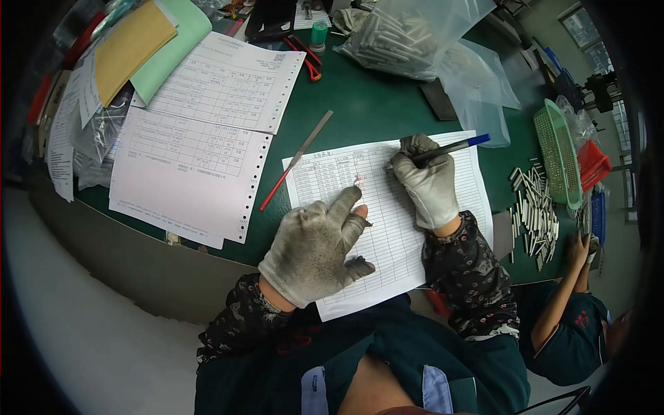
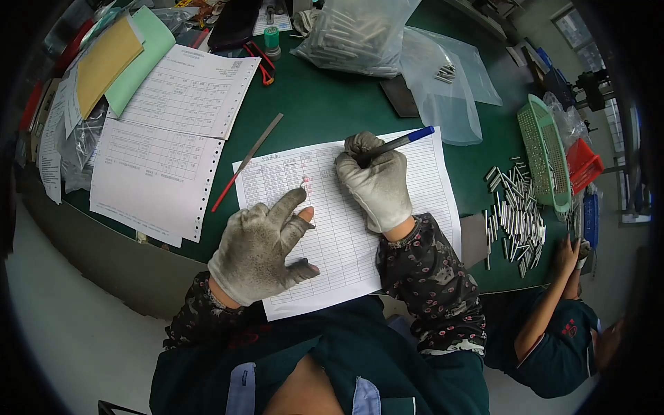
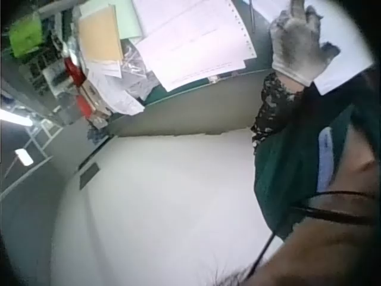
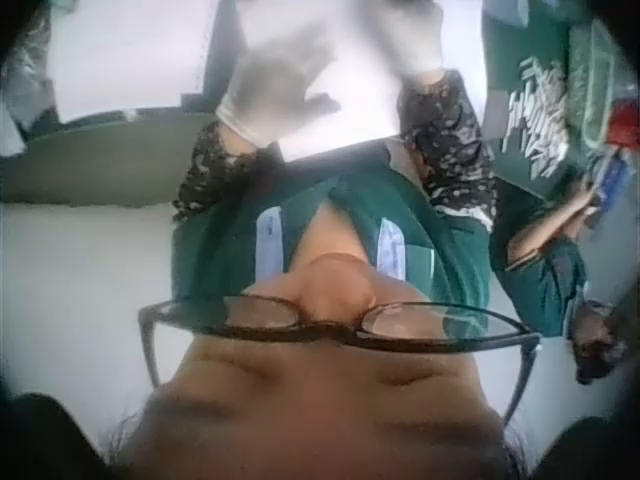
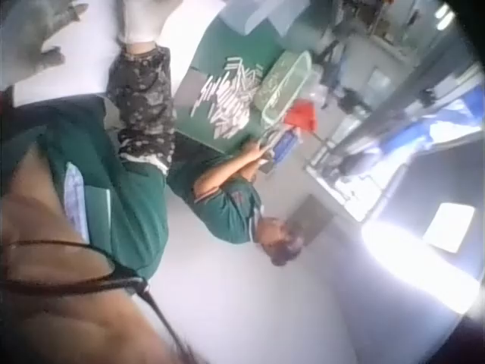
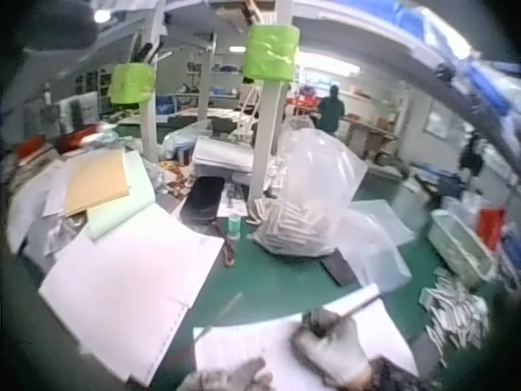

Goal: The worker is manually sorting small metal pins on a workbench and recording the data onto a production log sheet using a pen.

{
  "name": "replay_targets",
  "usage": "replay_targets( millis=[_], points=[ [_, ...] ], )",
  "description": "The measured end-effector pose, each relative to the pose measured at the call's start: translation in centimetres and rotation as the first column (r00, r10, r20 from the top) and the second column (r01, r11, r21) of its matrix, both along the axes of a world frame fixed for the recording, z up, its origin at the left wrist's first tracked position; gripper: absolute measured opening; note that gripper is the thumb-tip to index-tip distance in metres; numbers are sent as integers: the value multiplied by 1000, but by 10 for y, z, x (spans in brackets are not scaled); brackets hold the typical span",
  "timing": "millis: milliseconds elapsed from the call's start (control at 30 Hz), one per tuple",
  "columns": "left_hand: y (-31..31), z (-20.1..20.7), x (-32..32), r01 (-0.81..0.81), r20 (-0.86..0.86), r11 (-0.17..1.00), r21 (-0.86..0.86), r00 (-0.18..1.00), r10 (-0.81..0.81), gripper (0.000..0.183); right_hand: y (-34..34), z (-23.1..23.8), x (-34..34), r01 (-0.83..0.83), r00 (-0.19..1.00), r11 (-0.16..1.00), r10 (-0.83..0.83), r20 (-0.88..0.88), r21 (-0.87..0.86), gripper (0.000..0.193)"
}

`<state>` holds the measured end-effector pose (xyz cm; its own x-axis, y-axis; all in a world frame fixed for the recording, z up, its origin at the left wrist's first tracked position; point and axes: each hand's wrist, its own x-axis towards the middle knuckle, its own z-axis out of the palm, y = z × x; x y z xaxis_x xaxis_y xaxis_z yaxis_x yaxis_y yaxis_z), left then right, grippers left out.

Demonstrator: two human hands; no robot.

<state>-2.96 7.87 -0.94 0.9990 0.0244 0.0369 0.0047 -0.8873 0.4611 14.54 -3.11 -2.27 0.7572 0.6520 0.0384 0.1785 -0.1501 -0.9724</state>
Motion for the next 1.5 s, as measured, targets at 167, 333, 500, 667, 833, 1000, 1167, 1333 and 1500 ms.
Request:
replay_targets(
  millis=[167, 333, 500, 667, 833, 1000, 1167, 1333, 1500],
  points=[
    [0, -1, -2, -2, 25, 999, 33, 1000, 1, 72, 2, 3, -3, 43, 999, 999, -43, -33, 2, 7],
    [0, -1, -1, 0, 29, 1000, 30, 1000, 0, 72, -1, -2, 1, 20, 1000, 1000, -20, 20, 1, 5],
    [0, -3, -1, -3, 22, 999, 48, 1000, 2, 71, 2, 2, -2, 44, 999, 999, -44, 21, 0, 7],
    [0, -1, -2, -4, 29, 999, 36, 1000, 3, 70, 1, 2, -2, 27, 1000, 1000, -27, 3, 5, 7],
    [0, -1, -1, -1, 25, 1000, 27, 1000, 1, 69, 0, -1, 0, 36, 999, 999, -36, 15, 5, 5],
    [0, -1, -2, -5, 24, 999, 35, 1000, 5, 70, 1, 10, 0, 90, 989, 995, -84, -119, 49, 4],
    [-1, 1, -1, -2, 25, 999, 53, 1000, 1, 69, 2, 22, -2, 168, 963, 980, -141, -229, 105, 8],
    [-1, 1, -1, -7, 11, 999, 48, 1000, 6, 69, 13, 30, -14, 107, 982, 992, -95, -162, 64, 10],
    [-2, 0, 0, -16, 38, 999, 34, 999, 15, 68, 12, 15, -12, 5, 989, 1000, -1, -147, 23, 9]
  ],
)
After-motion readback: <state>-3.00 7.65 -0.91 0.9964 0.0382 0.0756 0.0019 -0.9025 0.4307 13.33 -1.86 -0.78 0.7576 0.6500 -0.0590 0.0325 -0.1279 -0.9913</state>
